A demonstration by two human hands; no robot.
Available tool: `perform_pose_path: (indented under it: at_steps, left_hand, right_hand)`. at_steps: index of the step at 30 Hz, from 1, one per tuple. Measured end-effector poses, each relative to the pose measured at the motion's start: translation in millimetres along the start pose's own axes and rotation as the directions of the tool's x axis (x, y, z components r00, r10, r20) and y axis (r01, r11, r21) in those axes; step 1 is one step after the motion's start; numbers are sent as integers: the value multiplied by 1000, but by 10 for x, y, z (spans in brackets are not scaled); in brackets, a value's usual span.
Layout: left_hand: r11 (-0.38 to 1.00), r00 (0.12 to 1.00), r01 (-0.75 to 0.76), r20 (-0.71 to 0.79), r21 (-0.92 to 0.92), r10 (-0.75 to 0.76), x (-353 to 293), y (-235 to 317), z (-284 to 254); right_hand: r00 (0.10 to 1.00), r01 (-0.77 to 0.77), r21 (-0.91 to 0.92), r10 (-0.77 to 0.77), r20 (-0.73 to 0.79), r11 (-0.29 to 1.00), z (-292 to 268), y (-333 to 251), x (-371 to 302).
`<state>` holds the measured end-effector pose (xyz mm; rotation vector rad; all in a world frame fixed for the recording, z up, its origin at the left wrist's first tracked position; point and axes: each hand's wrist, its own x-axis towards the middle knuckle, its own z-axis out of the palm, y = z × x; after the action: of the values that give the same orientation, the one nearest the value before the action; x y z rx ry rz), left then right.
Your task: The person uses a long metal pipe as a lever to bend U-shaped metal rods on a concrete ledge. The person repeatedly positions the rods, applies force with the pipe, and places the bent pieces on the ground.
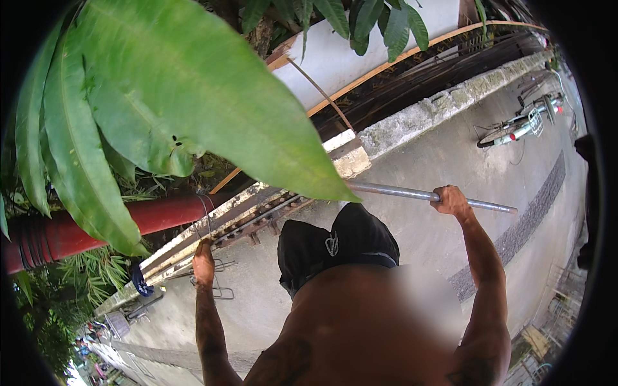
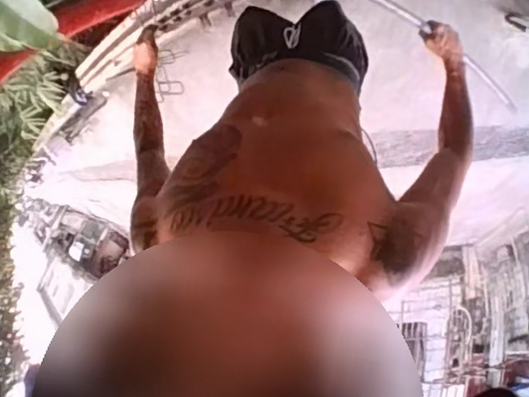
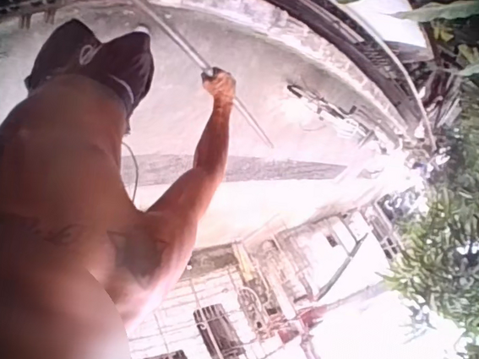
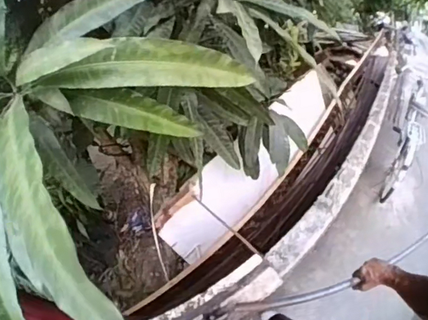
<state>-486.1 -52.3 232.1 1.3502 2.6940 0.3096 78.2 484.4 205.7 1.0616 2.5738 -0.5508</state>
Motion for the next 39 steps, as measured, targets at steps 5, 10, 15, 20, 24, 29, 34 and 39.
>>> perform_pose_path:
  at_steps: [5, 10, 15, 20, 24, 29, 34, 39]
  left_hand:
    - [999, 995, 8, 102, 46, -12, 12, -30, -129]
    - [996, 989, 16, 145, 84, -28, 3, -96, -70]
    - [997, 989, 0, 145, 84, -12, -22, -159, -30]
    - [995, 993, -18, 119, 98, 7, -38, -143, -17]
    - [993, 987, -20, 161, 112, 2, -18, -185, -9]
    - [991, 989, -79, 135, 112, 64, -81, -270, 19]
    - [997, 989, -42, 145, 67, 32, -63, -222, 0]
    - [997, 991, -39, 132, 63, 30, -62, -206, -39]
  right_hand:
    - [992, 105, -64, -101, 72, 992, -318, 54, 418]
    - [986, 159, -156, -149, 72, 975, -758, -55, 761]
    - [980, 194, -261, -173, 101, 946, -1032, -34, 1016]
    - [976, 214, -320, -214, 37, 923, -1141, -68, 1087]
    - [976, 218, -354, -209, 65, 910, -1168, -103, 1123]
    - [979, 195, -361, -160, 123, 912, -1185, -259, 1253]
    - [963, 236, -380, -267, -32, 895, -1029, -236, 1266]
    - [950, 237, -355, -292, -108, 904, -883, -276, 1275]
